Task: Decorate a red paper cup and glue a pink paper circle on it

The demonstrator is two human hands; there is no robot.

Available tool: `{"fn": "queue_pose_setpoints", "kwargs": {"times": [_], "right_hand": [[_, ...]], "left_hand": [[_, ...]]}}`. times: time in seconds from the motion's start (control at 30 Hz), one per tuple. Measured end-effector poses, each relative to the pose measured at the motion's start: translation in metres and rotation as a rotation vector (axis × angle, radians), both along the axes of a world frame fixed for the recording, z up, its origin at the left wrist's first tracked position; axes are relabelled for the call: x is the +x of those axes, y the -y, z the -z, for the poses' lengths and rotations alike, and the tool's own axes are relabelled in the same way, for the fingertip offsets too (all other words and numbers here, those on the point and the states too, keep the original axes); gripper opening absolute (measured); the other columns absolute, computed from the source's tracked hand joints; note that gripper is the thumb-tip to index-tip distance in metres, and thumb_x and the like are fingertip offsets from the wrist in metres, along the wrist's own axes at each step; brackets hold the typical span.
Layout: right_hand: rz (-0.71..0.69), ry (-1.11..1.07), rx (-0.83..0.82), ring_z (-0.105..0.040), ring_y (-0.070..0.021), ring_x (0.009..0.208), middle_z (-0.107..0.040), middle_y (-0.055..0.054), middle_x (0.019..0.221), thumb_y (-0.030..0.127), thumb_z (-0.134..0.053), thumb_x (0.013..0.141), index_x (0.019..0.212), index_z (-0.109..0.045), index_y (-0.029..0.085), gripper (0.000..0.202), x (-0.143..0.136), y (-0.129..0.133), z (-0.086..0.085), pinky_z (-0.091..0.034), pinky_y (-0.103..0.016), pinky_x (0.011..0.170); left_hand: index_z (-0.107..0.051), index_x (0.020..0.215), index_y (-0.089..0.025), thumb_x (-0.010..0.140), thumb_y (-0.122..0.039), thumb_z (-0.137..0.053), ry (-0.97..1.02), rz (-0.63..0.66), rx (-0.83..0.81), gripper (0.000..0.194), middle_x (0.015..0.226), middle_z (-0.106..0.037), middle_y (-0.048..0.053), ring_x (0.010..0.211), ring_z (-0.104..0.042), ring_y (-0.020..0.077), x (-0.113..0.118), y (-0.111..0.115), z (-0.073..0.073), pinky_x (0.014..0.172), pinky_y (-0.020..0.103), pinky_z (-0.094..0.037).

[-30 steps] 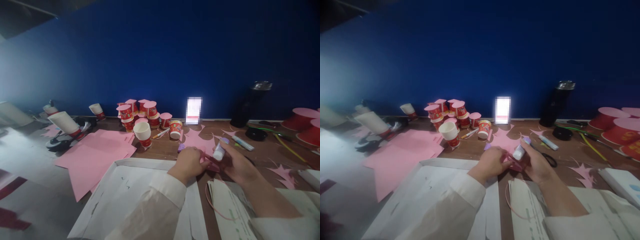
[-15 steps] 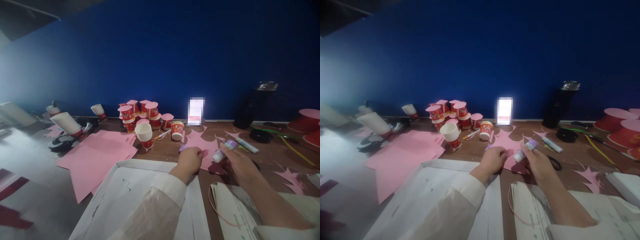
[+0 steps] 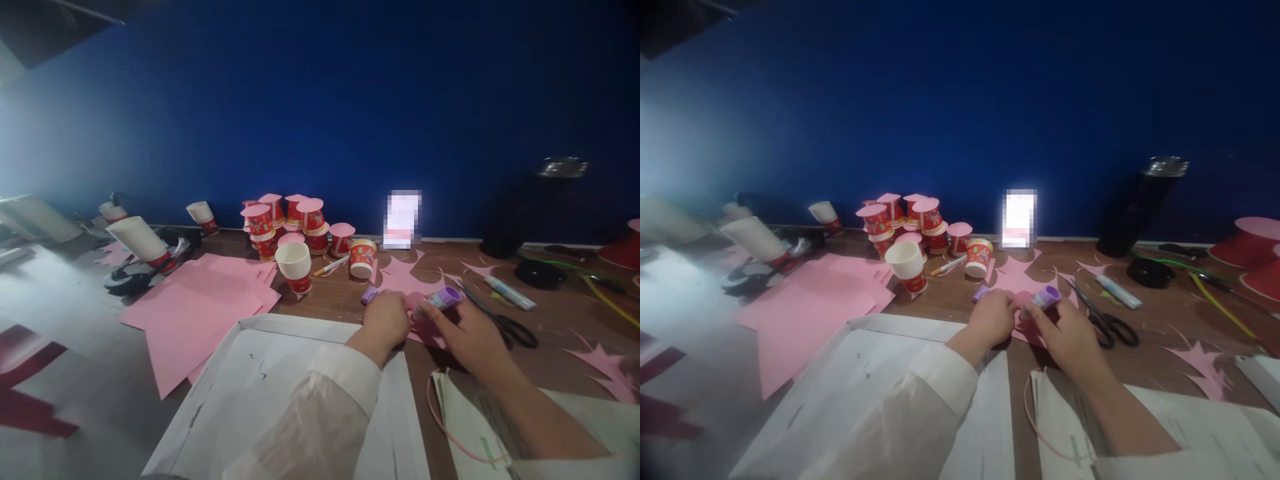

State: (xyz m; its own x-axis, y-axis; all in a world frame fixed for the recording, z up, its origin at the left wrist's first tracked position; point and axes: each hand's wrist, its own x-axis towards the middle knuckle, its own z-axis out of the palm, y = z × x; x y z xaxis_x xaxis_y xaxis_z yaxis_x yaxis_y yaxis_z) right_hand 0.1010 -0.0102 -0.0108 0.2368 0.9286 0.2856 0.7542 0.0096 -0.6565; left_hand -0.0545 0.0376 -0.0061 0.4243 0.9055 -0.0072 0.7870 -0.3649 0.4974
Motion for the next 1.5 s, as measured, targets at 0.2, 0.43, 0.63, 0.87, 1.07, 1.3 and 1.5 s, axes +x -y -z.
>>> {"fn": "queue_pose_setpoints", "kwargs": {"times": [0.2,0.43,0.63,0.87,1.07,1.3,1.5], "right_hand": [[-0.125,0.081,0.052,-0.066,-0.0277,0.081,-0.071,-0.011,0.086,0.068,-0.049,0.088,0.087,-0.067,0.022,0.050,-0.001,-0.006,0.007,-0.048,-0.036,0.072],[-0.181,0.180,-0.031,-0.066,-0.0319,0.095,-0.072,-0.015,0.100,0.063,-0.043,0.094,0.104,-0.068,0.019,0.051,0.001,-0.010,0.013,-0.048,-0.041,0.082],[-0.221,0.233,-0.094,-0.068,-0.0305,0.091,-0.073,-0.013,0.097,0.056,-0.045,0.095,0.099,-0.067,0.021,0.042,0.001,-0.007,0.004,-0.047,-0.038,0.077],[-0.170,0.101,-0.035,-0.068,-0.0280,0.080,-0.074,-0.009,0.086,0.058,-0.052,0.087,0.087,-0.065,0.023,0.037,0.010,0.006,-0.010,-0.049,-0.038,0.072],[0.025,-0.053,0.077,-0.070,-0.0343,0.089,-0.075,-0.012,0.086,0.057,-0.052,0.085,0.083,-0.066,0.025,0.035,0.019,0.011,-0.022,-0.051,-0.048,0.086],[-0.170,0.016,0.088,-0.071,-0.0315,0.097,-0.076,-0.012,0.109,0.053,-0.057,0.087,0.108,-0.068,0.021,0.039,0.011,0.004,-0.004,-0.053,-0.044,0.087],[-0.373,0.110,0.086,-0.070,-0.0311,0.105,-0.077,-0.011,0.111,0.038,-0.051,0.088,0.108,-0.073,0.022,0.034,0.012,-0.003,-0.001,-0.052,-0.046,0.095]], "left_hand": [[-0.071,0.108,-0.014,0.095,-0.022,-0.048,0.011,0.017,-0.009,0.027,0.113,-0.071,0.014,0.102,-0.067,0.0235,-0.001,-0.002,-0.002,0.090,0.031,-0.052],[-0.074,0.102,-0.016,0.098,-0.023,-0.044,0.049,-0.020,-0.006,0.031,0.109,-0.073,0.014,0.101,-0.068,0.0220,0.000,0.000,-0.004,0.091,0.031,-0.052],[-0.075,0.098,-0.016,0.095,-0.021,-0.045,0.063,-0.034,-0.001,0.030,0.106,-0.074,0.013,0.097,-0.068,0.0216,0.000,0.000,-0.002,0.087,0.031,-0.052],[-0.075,0.095,-0.017,0.095,-0.023,-0.047,0.076,-0.025,0.048,0.028,0.106,-0.074,0.012,0.098,-0.068,0.0223,-0.002,-0.001,0.002,0.086,0.032,-0.052],[-0.076,0.093,-0.018,0.095,-0.027,-0.048,0.088,-0.029,0.036,0.029,0.104,-0.076,0.012,0.093,-0.069,0.0220,-0.001,-0.003,0.006,0.081,0.031,-0.053],[-0.076,0.094,-0.017,0.095,-0.023,-0.046,0.069,-0.035,0.012,0.030,0.106,-0.076,0.014,0.096,-0.070,0.0222,-0.002,-0.002,0.001,0.084,0.031,-0.053],[-0.076,0.099,-0.016,0.097,-0.024,-0.046,0.055,0.004,-0.020,0.031,0.104,-0.076,0.014,0.095,-0.070,0.0221,-0.004,-0.002,-0.006,0.083,0.031,-0.052]]}}
